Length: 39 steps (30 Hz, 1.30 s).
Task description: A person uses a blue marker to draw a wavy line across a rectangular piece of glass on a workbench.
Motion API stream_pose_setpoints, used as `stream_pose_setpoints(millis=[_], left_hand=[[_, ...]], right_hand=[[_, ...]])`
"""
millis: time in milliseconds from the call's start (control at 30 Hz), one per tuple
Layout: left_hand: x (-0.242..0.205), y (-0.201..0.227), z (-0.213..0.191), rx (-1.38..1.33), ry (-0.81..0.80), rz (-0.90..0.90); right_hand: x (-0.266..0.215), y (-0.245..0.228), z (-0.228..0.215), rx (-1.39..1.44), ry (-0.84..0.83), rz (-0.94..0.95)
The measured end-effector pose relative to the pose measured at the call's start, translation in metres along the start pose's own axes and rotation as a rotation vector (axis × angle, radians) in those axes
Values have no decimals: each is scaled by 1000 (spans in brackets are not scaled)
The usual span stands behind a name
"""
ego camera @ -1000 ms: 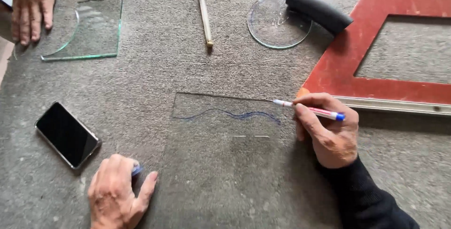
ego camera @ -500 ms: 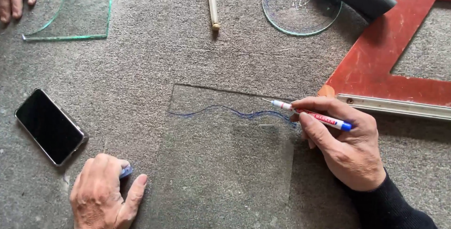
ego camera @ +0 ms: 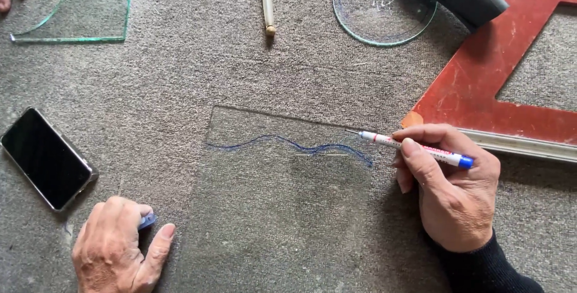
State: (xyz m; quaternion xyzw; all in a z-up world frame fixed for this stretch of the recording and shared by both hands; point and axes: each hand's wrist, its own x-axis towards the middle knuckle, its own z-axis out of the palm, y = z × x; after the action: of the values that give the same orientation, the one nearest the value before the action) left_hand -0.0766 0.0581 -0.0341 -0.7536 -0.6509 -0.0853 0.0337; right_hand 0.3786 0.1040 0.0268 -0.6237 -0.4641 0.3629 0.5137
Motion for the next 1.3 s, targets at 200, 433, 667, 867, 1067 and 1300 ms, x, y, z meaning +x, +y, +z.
stream_pose_setpoints(millis=[200, 433, 667, 867, 1067, 1300], left_hand=[[-3, -4, 3, 16, -10, -25], [-3, -7, 1, 37, -32, 1], [0, -5, 0, 58, -43, 13], [2, -4, -3, 40, -50, 8], [3, -1, -6, 25, -54, 7], [9, 5, -13, 3, -59, 36]], right_hand=[[1, 8, -3, 128, 37, 51], [1, 13, -6, 153, 57, 31], [0, 10, -6, 145, 105, 64], [-2, 11, -5, 148, 137, 83], [-4, 9, -5, 125, 69, 37], [-4, -1, -7, -7, -51, 24]])
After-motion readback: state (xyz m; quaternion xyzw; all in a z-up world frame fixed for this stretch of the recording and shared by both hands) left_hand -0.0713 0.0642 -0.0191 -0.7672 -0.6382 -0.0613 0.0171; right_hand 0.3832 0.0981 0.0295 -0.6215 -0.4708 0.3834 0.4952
